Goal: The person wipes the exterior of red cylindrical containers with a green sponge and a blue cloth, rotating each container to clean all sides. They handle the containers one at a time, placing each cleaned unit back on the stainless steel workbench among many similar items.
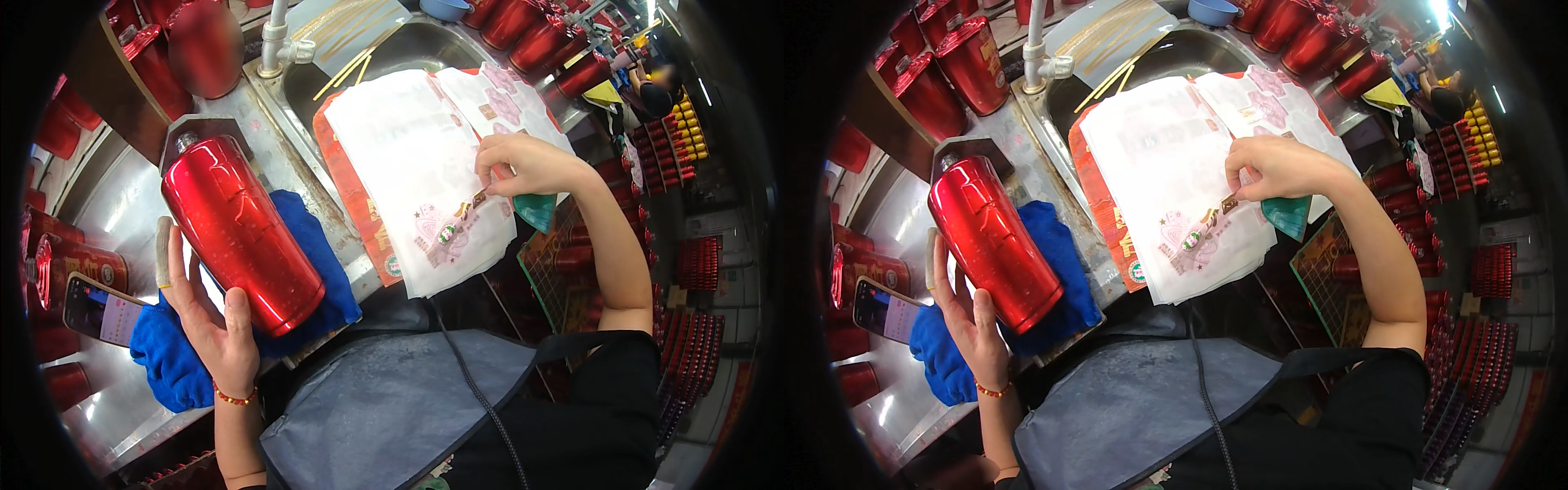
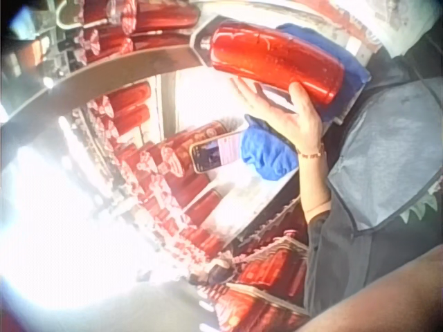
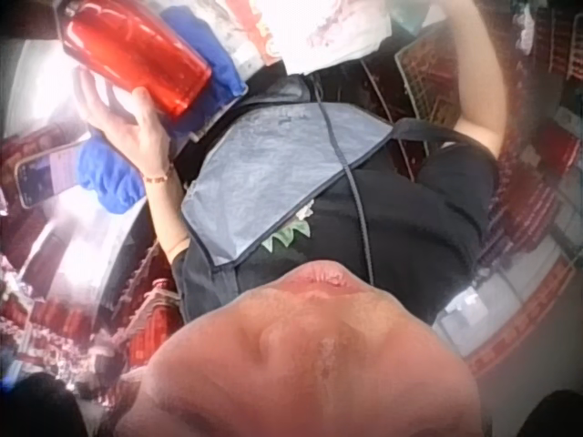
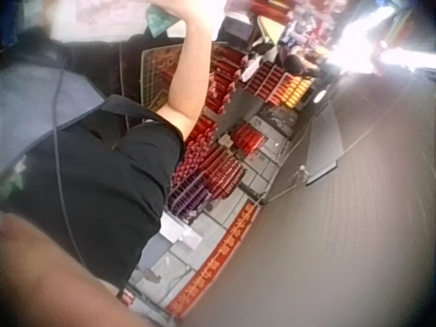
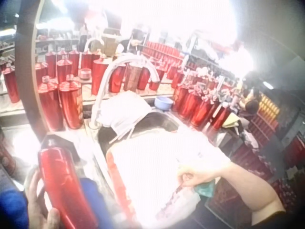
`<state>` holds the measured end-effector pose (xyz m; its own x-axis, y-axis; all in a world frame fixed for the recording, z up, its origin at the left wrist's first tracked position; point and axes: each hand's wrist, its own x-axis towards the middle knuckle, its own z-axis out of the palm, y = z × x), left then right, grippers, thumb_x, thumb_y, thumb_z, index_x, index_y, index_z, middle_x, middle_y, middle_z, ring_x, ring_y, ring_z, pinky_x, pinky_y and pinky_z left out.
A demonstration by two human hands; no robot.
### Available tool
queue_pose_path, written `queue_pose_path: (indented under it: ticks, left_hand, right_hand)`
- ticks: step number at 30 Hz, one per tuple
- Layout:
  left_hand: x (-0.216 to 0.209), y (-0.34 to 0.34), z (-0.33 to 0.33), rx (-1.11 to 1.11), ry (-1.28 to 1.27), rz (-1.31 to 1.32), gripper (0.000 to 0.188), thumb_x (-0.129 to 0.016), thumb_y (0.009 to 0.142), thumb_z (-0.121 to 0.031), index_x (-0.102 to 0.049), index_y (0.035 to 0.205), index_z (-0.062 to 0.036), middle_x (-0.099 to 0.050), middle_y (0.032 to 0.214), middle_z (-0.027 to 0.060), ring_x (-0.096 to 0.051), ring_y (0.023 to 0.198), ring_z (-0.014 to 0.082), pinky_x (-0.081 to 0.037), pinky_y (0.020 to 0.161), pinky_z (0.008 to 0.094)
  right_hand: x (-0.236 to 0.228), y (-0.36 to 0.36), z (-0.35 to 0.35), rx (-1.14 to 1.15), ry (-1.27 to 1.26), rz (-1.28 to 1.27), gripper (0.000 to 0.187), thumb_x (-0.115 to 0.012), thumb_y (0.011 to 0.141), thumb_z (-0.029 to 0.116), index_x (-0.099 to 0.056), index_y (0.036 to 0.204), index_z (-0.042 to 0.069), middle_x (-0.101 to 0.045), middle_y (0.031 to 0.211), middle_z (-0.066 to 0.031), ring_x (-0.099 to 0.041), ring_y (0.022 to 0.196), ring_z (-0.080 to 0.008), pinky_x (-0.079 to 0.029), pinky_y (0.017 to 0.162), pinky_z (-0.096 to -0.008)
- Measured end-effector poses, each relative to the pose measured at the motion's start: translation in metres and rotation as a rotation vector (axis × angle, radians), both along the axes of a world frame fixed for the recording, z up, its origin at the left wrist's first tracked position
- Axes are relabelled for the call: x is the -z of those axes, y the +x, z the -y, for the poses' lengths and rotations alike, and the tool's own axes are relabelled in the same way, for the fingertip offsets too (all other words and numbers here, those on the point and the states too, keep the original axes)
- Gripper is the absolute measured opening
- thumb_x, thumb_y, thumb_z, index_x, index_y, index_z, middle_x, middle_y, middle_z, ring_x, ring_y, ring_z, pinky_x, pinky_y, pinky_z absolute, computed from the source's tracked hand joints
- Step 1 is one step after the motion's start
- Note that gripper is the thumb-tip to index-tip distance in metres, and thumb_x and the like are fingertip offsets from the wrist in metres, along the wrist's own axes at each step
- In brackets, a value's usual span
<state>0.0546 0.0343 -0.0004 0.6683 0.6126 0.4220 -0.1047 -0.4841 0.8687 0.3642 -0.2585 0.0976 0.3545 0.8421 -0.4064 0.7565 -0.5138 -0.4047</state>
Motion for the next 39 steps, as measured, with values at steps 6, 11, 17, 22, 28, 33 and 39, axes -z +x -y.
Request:
queue_pose_path:
  ticks: [6,11,17,22,28,33,39]
  left_hand:
    - [-0.040,-0.001,0.017,-0.015,0.185,0.294,0.086,-0.066,0.091,-0.051,-0.040,0.148,0.0082,-0.037,0.155,0.0245,-0.027,0.150,0.0413,-0.022,0.123,0.0497]
    - [-0.113,0.030,0.048,0.426,0.416,0.075,0.065,-0.082,0.081,-0.039,-0.065,0.130,-0.0012,-0.043,0.151,0.0242,-0.037,0.144,0.0375,-0.027,0.119,0.0472]
    - [-0.117,0.066,0.068,0.618,0.320,0.236,0.028,-0.084,0.078,-0.018,-0.073,0.102,-0.0093,-0.054,0.141,0.0187,-0.044,0.131,0.0392,-0.037,0.109,0.0466]
    - [-0.108,0.066,0.065,0.518,0.236,0.223,0.016,-0.082,0.080,-0.016,-0.070,0.084,-0.0061,-0.063,0.121,0.0149,-0.052,0.119,0.0370,-0.043,0.101,0.0447]
    - [-0.097,0.068,0.051,0.374,0.230,0.139,0.014,-0.085,0.078,-0.013,-0.074,0.084,-0.0072,-0.066,0.129,0.0127,-0.054,0.123,0.0319,-0.041,0.105,0.0403]
    - [-0.103,0.065,0.023,0.034,0.533,0.111,0.013,-0.083,0.076,-0.012,-0.073,0.083,-0.0060,-0.066,0.127,0.0151,-0.053,0.126,0.0379,-0.043,0.103,0.0457]
    - [-0.097,0.020,0.002,-0.166,0.624,-0.037,0.017,-0.078,0.080,-0.006,-0.077,0.097,-0.0077,-0.062,0.132,0.0193,-0.050,0.132,0.0378,-0.039,0.110,0.0448]
  right_hand:
    - [-0.073,-0.051,-0.026,-0.090,0.005,0.224,0.006,-0.068,0.082,0.009,-0.064,0.085,0.005,-0.061,0.069,-0.0076,-0.061,0.061,-0.0216,-0.048,0.059,-0.0335]
    - [-0.120,-0.092,-0.047,-0.443,0.297,0.332,0.012,-0.071,0.079,0.006,-0.071,0.091,0.008,-0.062,0.074,-0.0067,-0.064,0.068,-0.0270,-0.049,0.062,-0.0354]
    - [-0.151,-0.112,-0.060,-0.565,0.434,0.203,0.025,-0.080,0.076,0.004,-0.077,0.101,0.008,-0.062,0.076,-0.0067,-0.062,0.066,-0.0227,-0.047,0.057,-0.0322]
    - [-0.148,-0.111,-0.063,-0.174,0.408,-0.093,0.032,-0.081,0.078,0.004,-0.073,0.109,0.001,-0.069,0.080,-0.0043,-0.062,0.068,-0.0103,-0.045,0.054,-0.0230]
    - [-0.098,-0.087,-0.076,0.029,0.635,-0.334,0.006,-0.075,0.083,0.001,-0.072,0.087,-0.002,-0.069,0.080,-0.0044,-0.064,0.075,-0.0096,-0.048,0.065,-0.0238]
    - [-0.071,-0.013,-0.101,0.377,0.716,-0.523,0.018,-0.072,0.092,0.014,-0.071,0.102,-0.002,-0.072,0.089,-0.0026,-0.060,0.071,-0.0025,-0.048,0.064,-0.0184]
    - [0.032,0.150,-0.111,0.703,0.796,-0.471,0.018,-0.070,0.094,0.015,-0.067,0.103,-0.001,-0.067,0.079,-0.0050,-0.058,0.058,-0.0076,-0.046,0.053,-0.0218]
